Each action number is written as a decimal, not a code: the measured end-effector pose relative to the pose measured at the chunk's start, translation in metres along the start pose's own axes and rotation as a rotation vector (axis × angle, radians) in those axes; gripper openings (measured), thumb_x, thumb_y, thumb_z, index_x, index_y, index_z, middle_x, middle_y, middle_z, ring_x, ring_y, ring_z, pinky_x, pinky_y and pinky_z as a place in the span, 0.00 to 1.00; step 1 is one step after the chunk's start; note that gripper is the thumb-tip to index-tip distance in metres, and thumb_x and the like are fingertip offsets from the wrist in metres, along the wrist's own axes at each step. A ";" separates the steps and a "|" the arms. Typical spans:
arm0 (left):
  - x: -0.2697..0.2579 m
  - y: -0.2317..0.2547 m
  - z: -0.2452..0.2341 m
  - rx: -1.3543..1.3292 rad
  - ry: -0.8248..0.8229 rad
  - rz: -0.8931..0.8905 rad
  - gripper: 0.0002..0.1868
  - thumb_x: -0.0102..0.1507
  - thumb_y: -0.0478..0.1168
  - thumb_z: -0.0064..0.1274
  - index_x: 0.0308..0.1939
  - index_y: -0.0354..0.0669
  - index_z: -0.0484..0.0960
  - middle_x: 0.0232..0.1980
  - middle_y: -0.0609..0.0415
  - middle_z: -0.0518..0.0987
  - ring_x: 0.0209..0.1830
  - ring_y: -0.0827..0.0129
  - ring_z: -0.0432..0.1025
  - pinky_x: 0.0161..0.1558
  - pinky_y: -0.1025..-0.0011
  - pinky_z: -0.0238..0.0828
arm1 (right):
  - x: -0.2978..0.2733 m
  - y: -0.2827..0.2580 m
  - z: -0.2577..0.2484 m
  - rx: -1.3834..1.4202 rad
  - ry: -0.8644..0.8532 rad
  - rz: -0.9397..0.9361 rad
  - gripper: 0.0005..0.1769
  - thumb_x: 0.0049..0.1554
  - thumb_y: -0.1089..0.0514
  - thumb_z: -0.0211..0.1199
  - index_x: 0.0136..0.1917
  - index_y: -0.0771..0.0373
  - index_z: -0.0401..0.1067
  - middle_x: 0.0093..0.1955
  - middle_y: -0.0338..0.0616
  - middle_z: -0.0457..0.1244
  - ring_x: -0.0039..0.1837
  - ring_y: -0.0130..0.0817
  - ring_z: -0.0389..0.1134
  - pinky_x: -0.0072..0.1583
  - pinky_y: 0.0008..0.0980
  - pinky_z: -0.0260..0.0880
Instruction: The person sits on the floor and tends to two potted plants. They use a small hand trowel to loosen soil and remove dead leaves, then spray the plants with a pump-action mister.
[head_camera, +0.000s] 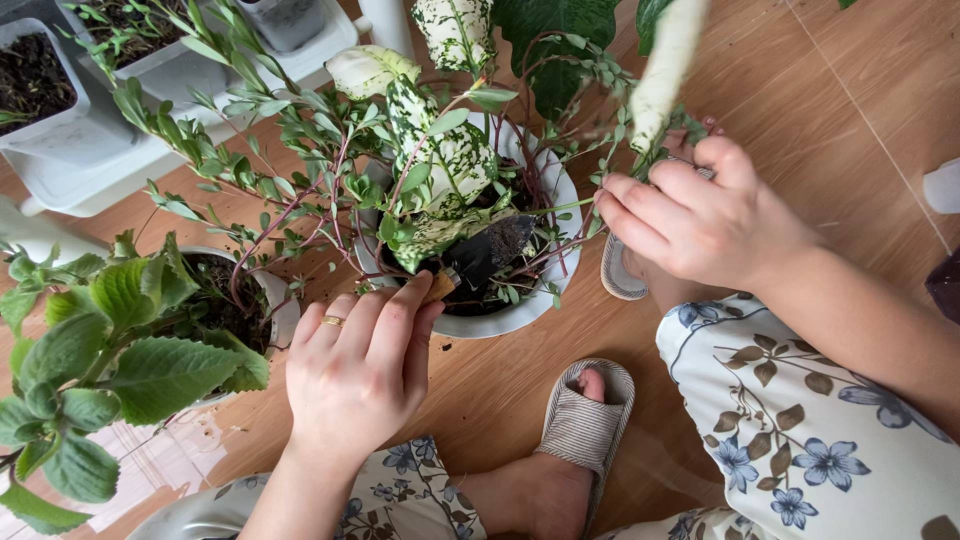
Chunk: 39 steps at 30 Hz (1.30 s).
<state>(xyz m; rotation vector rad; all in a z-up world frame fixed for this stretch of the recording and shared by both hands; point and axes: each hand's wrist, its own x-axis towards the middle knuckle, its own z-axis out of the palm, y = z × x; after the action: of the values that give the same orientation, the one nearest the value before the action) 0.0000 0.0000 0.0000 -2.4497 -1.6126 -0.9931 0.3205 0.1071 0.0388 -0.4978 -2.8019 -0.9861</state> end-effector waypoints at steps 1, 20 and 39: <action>0.000 0.001 0.001 -0.001 -0.001 -0.002 0.12 0.65 0.38 0.62 0.51 0.40 0.82 0.33 0.56 0.77 0.29 0.64 0.70 0.36 0.65 0.63 | -0.001 0.000 0.000 -0.013 0.007 -0.008 0.05 0.60 0.58 0.66 0.50 0.54 0.81 0.53 0.29 0.71 0.47 0.24 0.64 0.61 0.35 0.54; 0.001 0.003 0.002 0.015 0.014 -0.016 0.12 0.65 0.39 0.64 0.51 0.40 0.82 0.31 0.57 0.76 0.29 0.65 0.69 0.34 0.65 0.62 | -0.005 -0.005 0.004 0.018 0.110 0.001 0.02 0.58 0.58 0.68 0.42 0.55 0.78 0.52 0.33 0.73 0.42 0.25 0.62 0.56 0.31 0.55; 0.001 0.003 -0.001 -0.011 0.043 -0.014 0.11 0.66 0.38 0.62 0.51 0.39 0.82 0.34 0.56 0.77 0.30 0.64 0.71 0.35 0.66 0.62 | 0.019 -0.005 0.028 0.379 -0.011 0.564 0.08 0.65 0.55 0.68 0.57 0.57 0.80 0.45 0.34 0.71 0.45 0.31 0.63 0.59 0.38 0.55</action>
<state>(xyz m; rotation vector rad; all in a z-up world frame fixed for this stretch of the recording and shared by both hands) 0.0024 -0.0010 0.0027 -2.4094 -1.6180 -1.0514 0.3010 0.1257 0.0183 -1.1371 -2.5208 -0.3298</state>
